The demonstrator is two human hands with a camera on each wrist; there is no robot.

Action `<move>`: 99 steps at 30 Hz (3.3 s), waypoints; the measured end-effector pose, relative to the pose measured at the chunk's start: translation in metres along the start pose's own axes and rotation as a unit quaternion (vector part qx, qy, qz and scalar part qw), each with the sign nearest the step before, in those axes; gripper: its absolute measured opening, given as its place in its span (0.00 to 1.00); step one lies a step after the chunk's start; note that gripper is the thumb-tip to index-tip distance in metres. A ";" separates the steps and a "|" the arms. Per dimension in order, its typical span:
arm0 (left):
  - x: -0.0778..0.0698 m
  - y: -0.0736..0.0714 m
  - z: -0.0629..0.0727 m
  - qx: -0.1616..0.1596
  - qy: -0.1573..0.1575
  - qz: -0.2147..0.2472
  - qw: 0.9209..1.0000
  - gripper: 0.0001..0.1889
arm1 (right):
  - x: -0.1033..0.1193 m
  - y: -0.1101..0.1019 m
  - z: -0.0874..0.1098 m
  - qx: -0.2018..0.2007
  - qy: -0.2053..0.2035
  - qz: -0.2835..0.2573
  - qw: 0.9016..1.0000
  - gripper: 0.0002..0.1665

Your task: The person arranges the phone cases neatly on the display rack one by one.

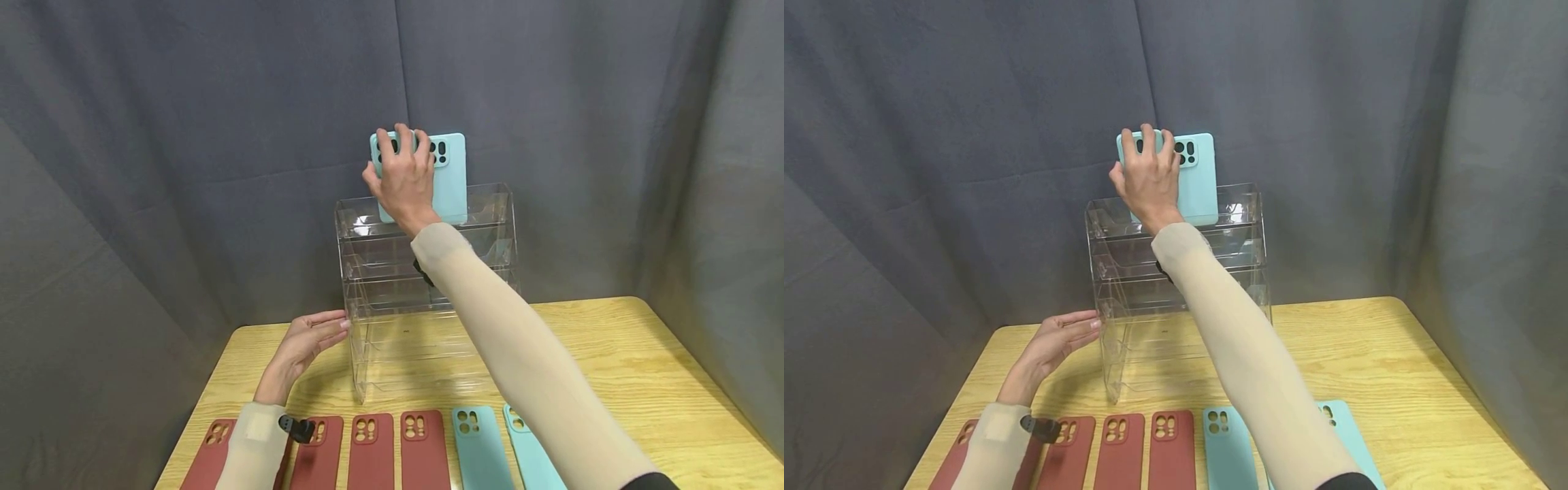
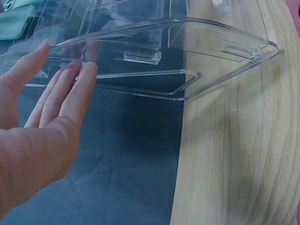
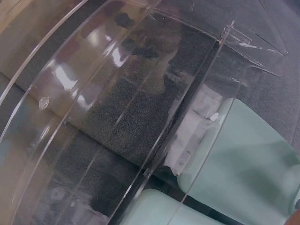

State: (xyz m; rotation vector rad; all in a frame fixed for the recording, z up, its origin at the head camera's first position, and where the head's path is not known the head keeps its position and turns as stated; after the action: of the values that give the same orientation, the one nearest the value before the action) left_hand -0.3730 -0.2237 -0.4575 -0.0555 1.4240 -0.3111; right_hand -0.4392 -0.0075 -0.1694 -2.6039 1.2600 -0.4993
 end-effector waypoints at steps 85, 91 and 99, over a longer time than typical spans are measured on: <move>0.000 -0.007 0.003 -0.002 -0.003 0.007 1.000 0.28 | -0.046 -0.187 0.106 0.062 -0.012 -0.133 0.989 0.09; 0.001 -0.007 0.004 -0.002 -0.002 0.005 1.000 0.29 | -0.065 -0.204 0.145 0.086 -0.013 -0.106 0.990 0.10; 0.003 -0.005 0.003 -0.005 0.001 0.012 1.000 0.28 | -0.086 -0.215 0.205 0.117 0.017 -0.085 0.989 0.14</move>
State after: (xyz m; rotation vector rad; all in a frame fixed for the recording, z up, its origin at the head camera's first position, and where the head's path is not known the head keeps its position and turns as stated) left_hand -0.3701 -0.2300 -0.4589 -0.0470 1.4264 -0.2833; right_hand -0.2553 0.1993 -0.3064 -2.5230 0.9299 -0.6807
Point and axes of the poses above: each hand's wrist, its own z-axis away from the middle knuckle, its own y-axis out of the palm, x = y × z, the point moved 9 cm from there along -z, towards the middle knuckle, and after that the axes turned 12 degrees about -z, right-handed, at the moved point
